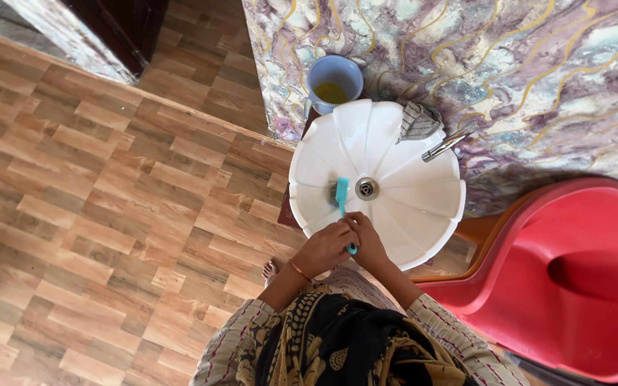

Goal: The person scrubs the interior surface of a white pedestal sink using a teal scrubbing brush. They systematically clean the basin and the area around the drain while standing in a bathroom.

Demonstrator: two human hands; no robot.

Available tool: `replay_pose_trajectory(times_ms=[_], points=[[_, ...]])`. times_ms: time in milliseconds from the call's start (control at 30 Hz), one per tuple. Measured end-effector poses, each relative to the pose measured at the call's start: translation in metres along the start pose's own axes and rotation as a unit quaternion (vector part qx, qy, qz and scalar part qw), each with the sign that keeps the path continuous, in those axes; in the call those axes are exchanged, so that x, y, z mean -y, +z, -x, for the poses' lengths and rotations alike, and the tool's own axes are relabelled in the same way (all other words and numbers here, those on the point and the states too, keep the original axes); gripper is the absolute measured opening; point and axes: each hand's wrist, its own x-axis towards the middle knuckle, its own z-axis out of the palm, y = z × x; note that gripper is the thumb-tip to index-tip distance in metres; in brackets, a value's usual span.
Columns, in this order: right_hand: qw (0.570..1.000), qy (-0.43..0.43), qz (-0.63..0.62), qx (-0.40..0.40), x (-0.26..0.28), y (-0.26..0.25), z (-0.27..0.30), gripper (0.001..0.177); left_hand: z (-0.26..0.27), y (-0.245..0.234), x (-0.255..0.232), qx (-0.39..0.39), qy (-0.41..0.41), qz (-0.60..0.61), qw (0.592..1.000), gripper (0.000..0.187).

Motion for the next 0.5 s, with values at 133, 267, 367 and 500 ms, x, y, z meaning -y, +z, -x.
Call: replay_pose_trajectory(times_ms=[133, 267, 367, 500], points=[[0.998, 0.028, 0.042, -0.031, 0.009, 0.012, -0.01, 0.037, -0.007, -0.018, 0.012, 0.023, 0.012, 0.007, 1.0, 0.02], [0.996, 0.048, 0.074, -0.028, 0.018, 0.02, -0.006, 0.034, -0.007, -0.038, 0.021, 0.098, 0.01, 0.049, 0.994, 0.021], [0.992, 0.056, 0.104, -0.05, 0.024, 0.028, -0.015, 0.038, -0.008, -0.046, 0.033, 0.103, 0.027, 0.053, 0.993, 0.022], [0.984, 0.119, 0.097, -0.088, 0.034, 0.038, -0.025, 0.032, -0.016, -0.045, 0.046, 0.074, 0.023, 0.063, 0.995, 0.022]])
